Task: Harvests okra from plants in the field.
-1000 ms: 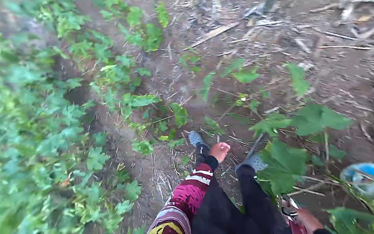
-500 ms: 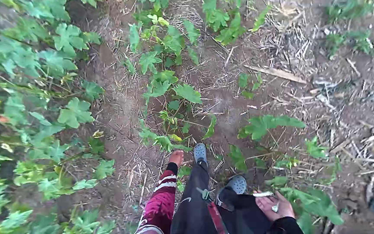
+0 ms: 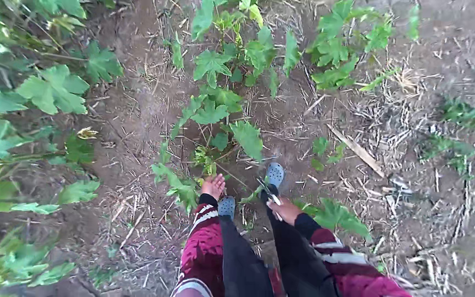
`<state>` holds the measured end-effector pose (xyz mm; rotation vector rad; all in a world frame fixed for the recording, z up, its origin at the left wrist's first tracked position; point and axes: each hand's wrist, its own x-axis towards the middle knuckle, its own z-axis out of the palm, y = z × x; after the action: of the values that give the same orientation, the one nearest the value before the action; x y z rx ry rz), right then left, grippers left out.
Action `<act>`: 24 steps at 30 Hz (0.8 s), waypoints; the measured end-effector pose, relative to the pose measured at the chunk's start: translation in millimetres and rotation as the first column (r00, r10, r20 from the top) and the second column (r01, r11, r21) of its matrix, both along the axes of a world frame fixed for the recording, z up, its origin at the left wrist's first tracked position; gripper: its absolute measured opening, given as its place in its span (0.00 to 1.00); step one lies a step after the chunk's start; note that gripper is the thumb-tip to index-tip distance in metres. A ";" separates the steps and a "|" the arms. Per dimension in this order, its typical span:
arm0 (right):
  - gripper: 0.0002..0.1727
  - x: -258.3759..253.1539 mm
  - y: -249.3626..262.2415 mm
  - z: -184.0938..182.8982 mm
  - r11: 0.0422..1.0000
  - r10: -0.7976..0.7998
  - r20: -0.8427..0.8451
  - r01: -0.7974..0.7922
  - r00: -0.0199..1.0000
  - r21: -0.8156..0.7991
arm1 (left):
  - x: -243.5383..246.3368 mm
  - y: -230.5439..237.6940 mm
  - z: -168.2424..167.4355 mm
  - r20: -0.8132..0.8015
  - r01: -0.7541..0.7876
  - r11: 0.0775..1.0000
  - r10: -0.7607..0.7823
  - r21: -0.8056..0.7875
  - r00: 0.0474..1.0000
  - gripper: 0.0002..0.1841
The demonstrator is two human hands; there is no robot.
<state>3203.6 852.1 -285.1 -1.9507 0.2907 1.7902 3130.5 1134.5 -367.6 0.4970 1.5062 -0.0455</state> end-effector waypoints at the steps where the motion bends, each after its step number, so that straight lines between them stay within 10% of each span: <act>1: 0.37 11.1 3.4 -6.3 0.989 0.149 -0.016 -0.149 0.989 0.002 | 1.9 -2.4 -6.3 0.043 -0.027 1.000 0.027 0.000 0.999 0.29; 7: 0.38 74.8 43.9 -38.1 0.769 0.639 -0.033 -0.638 0.768 0.045 | 15.9 -9.8 -27.7 0.130 -0.218 0.976 0.216 -0.003 0.968 0.21; 11: 0.36 94.8 87.4 -51.2 0.707 0.708 -0.028 -0.707 0.706 0.028 | 2.8 4.0 -44.1 0.008 0.185 0.979 -0.186 0.088 0.983 0.15; 15: 0.32 93.5 137.5 -65.2 0.675 0.737 0.001 -0.737 0.676 0.028 | -12.2 28.6 -46.6 -0.313 0.726 0.674 -0.667 0.134 0.677 0.24; 24: 0.33 75.2 219.5 -98.0 0.733 0.680 -0.008 -0.678 0.734 0.061 | -6.5 70.8 -34.0 -0.426 0.964 0.249 -0.885 -0.097 0.186 0.30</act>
<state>3278.8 1071.6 -383.1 -2.1517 -0.5494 2.2229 3124.0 1205.3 -401.5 1.6551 1.3519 -1.0794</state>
